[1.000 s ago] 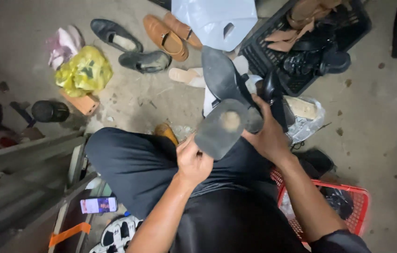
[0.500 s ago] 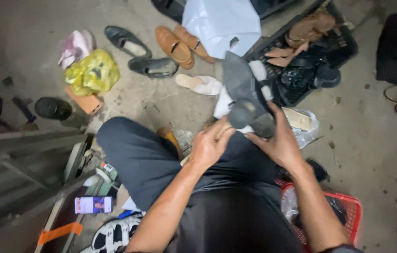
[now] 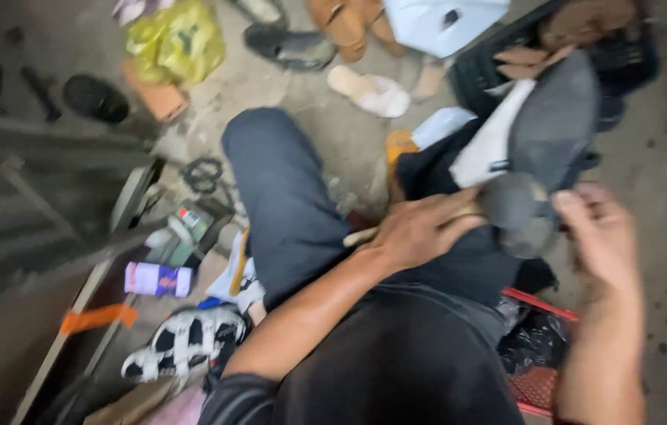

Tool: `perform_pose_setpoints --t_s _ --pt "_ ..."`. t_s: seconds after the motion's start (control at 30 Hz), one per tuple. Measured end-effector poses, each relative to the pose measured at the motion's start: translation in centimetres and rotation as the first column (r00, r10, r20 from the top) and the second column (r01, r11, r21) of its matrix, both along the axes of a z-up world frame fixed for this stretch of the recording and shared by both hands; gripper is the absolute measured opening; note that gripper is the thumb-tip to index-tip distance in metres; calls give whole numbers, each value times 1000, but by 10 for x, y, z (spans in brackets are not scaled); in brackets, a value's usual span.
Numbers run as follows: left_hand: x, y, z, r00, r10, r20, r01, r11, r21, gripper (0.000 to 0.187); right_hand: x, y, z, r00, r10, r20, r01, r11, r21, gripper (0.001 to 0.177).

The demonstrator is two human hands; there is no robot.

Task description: The person sits on the floor and cleans a pair of black high-heeled shoes. They first brush the shoes with a yellow-handled brush, then use a smaller brush to scrub the soles and heels, and finally wipe the shoes with a white cloth.

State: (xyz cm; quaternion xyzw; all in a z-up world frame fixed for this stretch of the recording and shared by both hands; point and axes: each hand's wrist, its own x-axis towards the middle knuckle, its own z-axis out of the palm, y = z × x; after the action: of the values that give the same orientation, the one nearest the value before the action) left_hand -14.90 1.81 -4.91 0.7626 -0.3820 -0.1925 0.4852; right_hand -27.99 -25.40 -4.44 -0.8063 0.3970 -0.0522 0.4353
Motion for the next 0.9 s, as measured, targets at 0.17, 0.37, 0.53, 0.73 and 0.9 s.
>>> perform_pose_setpoints --t_s 0.17,0.37,0.53,0.73,0.9 --pt "14 4 14 970 238 -49 -243 952 -185 37 17 2 -60 845 -201 496 -46 896 441 23" --pt "36 23 -26 949 294 -116 -307 945 -114 24 63 64 117 948 314 -59 -311 866 -391 47" --pt "56 33 -23 880 427 -209 -449 890 -74 9 78 87 62 894 437 -100 -364 578 -731 33" --pt "79 17 6 747 557 -364 -593 805 13 18 84 88 56 888 457 -39 -318 553 -770 29" --pt "111 8 24 702 585 -407 -630 776 29 17 75 66 80 889 458 -25 -334 608 -720 35"
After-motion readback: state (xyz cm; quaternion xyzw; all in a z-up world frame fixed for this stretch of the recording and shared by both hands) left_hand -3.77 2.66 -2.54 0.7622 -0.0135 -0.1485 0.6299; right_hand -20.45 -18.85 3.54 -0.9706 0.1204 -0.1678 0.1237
